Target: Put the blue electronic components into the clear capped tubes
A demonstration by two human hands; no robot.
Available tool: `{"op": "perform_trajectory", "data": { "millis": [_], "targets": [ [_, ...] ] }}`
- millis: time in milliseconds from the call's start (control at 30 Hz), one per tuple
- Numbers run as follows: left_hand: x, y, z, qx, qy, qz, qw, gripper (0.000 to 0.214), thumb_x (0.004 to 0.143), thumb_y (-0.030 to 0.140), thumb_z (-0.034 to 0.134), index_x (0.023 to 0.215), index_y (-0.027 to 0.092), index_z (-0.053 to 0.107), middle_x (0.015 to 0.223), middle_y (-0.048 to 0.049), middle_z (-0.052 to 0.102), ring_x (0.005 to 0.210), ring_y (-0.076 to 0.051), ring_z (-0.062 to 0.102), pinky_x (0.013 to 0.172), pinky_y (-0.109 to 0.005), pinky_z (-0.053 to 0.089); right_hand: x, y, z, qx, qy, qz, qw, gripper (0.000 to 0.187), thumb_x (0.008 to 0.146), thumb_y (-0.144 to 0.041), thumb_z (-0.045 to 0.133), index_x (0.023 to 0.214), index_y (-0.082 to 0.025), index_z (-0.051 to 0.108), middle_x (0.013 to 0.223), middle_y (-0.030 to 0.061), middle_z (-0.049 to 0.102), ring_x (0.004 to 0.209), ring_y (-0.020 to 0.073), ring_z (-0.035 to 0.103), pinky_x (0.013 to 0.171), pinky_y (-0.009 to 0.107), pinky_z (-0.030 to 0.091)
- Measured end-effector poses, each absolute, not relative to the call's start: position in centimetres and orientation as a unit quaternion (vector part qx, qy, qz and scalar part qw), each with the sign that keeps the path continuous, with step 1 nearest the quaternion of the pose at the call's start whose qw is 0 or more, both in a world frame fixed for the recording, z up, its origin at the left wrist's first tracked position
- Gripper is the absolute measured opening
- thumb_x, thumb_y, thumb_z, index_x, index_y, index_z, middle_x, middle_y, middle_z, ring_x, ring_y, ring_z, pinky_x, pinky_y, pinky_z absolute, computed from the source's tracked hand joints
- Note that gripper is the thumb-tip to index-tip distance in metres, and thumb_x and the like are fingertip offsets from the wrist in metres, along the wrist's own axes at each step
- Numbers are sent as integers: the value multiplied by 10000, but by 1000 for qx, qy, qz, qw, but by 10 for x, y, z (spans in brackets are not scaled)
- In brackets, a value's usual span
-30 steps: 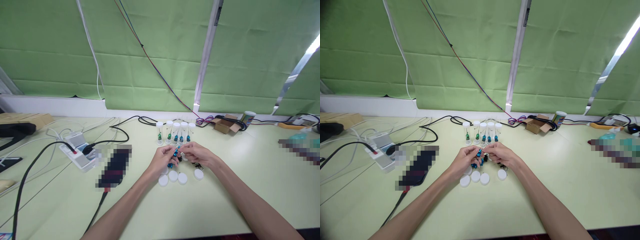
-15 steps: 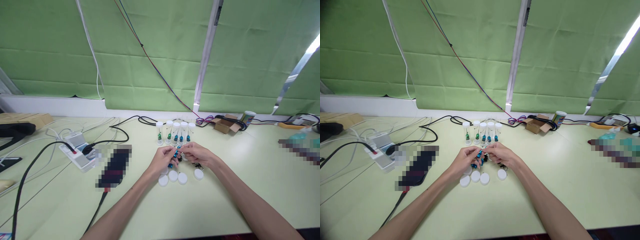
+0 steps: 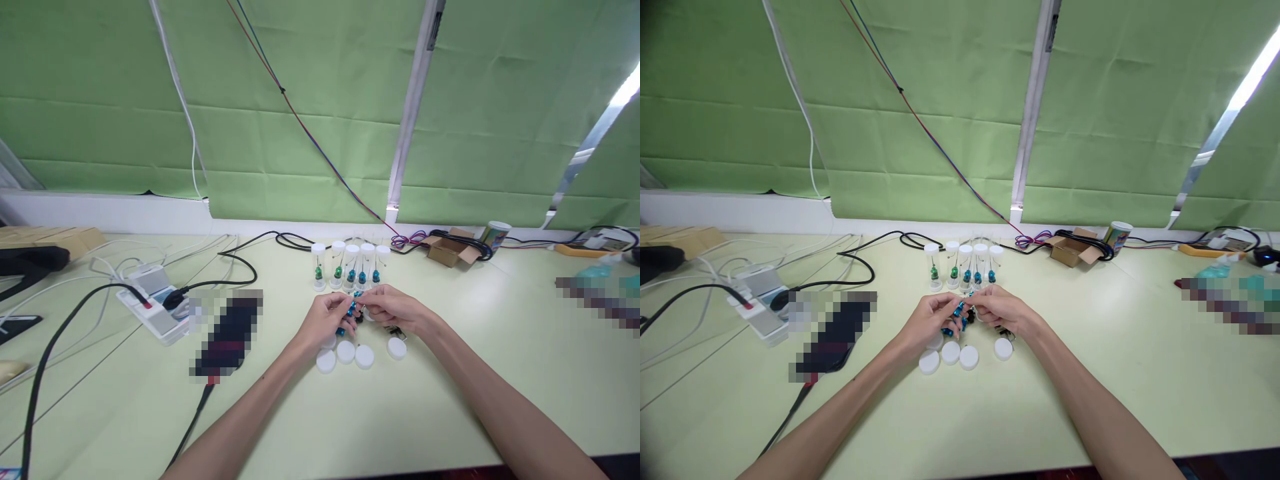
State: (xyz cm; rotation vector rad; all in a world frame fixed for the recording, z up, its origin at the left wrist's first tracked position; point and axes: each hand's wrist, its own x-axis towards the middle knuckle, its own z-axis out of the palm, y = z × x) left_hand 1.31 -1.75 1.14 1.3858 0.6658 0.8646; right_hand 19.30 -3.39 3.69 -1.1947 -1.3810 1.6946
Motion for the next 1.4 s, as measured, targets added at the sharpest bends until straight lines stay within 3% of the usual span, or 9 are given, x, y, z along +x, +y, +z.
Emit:
{"op": "perform_trajectory", "data": {
  "millis": [433, 733, 1133, 1400],
  "targets": [
    [14, -18, 13, 577, 307, 382, 653, 361, 752, 440, 681, 849, 92, 680, 721, -54, 616, 543, -119, 573, 506, -277, 527, 191, -37, 39, -456, -535, 633, 324, 324, 740, -442, 691, 679, -145, 577, 456, -121, 209, 404, 35, 120, 375, 207, 76],
    [15, -17, 13, 469, 315, 380, 732, 145, 838, 186, 605, 825, 64, 684, 782, -121, 684, 588, -104, 602, 551, -205, 520, 192, -34, 34, -460, -544, 624, 320, 335, 765, -470, 651, 740, -139, 609, 468, -116, 218, 414, 39, 122, 383, 204, 77],
    [14, -13, 9, 371, 320, 379, 785, 155, 843, 60, 544, 825, 30, 695, 823, -130, 690, 683, -113, 651, 696, -188, 561, 191, -35, 35, -471, -550, 596, 347, 328, 739, -463, 663, 749, -138, 619, 477, -114, 217, 412, 39, 136, 393, 216, 83],
    [12, -12, 11, 381, 327, 417, 758, 111, 835, 69, 561, 807, 56, 668, 821, -115, 680, 727, -140, 659, 754, -249, 563, 190, -34, 35, -510, -596, 480, 392, 328, 737, -474, 657, 761, -148, 631, 474, -80, 319, 433, 58, 207, 413, 223, 141]
  ]
}}
